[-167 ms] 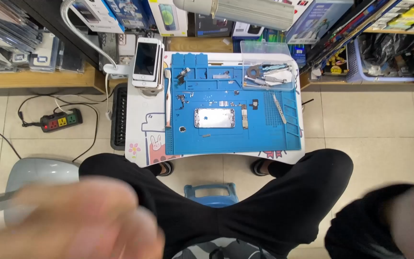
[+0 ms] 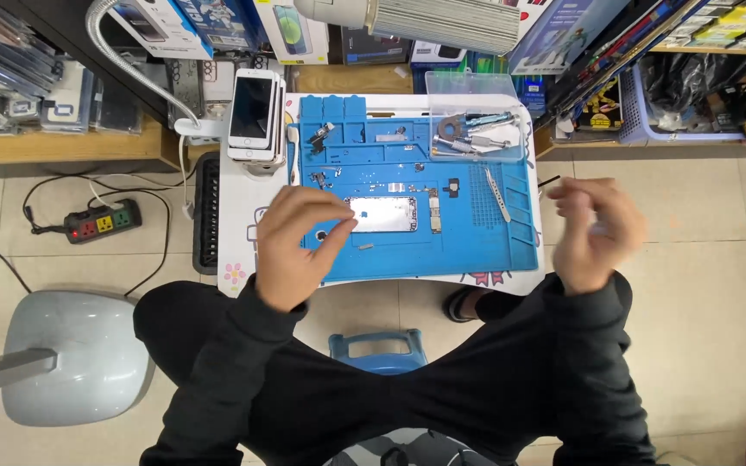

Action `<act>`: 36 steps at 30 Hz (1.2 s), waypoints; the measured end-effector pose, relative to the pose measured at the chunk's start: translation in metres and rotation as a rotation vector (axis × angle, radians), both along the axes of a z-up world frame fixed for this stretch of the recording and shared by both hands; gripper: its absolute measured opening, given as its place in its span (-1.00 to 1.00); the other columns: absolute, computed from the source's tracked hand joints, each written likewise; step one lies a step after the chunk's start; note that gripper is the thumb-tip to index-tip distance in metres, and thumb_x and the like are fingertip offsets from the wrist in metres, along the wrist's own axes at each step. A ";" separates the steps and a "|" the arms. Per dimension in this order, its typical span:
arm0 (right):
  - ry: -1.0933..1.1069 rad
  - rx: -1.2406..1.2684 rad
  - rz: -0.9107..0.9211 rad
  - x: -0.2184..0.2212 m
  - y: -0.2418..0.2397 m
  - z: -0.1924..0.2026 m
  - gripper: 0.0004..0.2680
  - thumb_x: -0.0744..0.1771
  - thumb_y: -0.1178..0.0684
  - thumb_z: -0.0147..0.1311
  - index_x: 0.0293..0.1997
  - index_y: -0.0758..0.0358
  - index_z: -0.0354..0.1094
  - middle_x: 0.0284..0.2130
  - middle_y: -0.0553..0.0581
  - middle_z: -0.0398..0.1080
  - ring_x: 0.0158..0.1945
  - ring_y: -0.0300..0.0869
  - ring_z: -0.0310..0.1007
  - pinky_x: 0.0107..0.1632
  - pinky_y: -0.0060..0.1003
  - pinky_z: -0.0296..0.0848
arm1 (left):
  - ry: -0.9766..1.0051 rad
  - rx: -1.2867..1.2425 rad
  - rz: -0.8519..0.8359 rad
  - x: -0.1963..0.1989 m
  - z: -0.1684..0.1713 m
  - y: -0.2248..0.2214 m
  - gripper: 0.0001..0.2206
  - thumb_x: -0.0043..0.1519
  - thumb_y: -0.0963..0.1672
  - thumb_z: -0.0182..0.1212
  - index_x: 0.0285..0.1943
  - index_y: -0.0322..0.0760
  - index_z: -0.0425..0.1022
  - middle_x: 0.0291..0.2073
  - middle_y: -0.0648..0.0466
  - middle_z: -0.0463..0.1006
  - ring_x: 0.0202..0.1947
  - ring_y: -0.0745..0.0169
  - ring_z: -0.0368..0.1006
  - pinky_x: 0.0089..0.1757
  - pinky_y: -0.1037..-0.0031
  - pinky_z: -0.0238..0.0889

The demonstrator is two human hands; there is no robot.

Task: The person is repairing a disassembled smartphone on a blue work mat. They use tweezers to handle small components, such as a ribbon cable and a black plastic part, and place them onto the phone's internal frame. The person also uses a small screwdriver to work on the device.

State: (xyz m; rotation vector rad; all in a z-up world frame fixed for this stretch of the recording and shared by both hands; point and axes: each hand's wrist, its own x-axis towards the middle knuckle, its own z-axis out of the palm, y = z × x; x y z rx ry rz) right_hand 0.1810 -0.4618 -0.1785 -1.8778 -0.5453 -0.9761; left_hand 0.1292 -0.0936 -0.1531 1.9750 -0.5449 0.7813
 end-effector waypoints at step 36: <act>0.614 -0.484 -0.018 0.056 0.026 -0.097 -0.88 0.40 0.17 0.29 0.04 0.18 0.52 -0.34 0.07 0.57 -0.27 -0.09 0.59 -0.24 -0.26 0.55 | 0.510 0.580 -0.003 0.050 -0.155 0.002 -0.73 0.24 -0.08 0.48 0.11 -0.10 0.66 0.02 0.11 0.56 0.13 0.14 0.35 0.00 0.26 0.27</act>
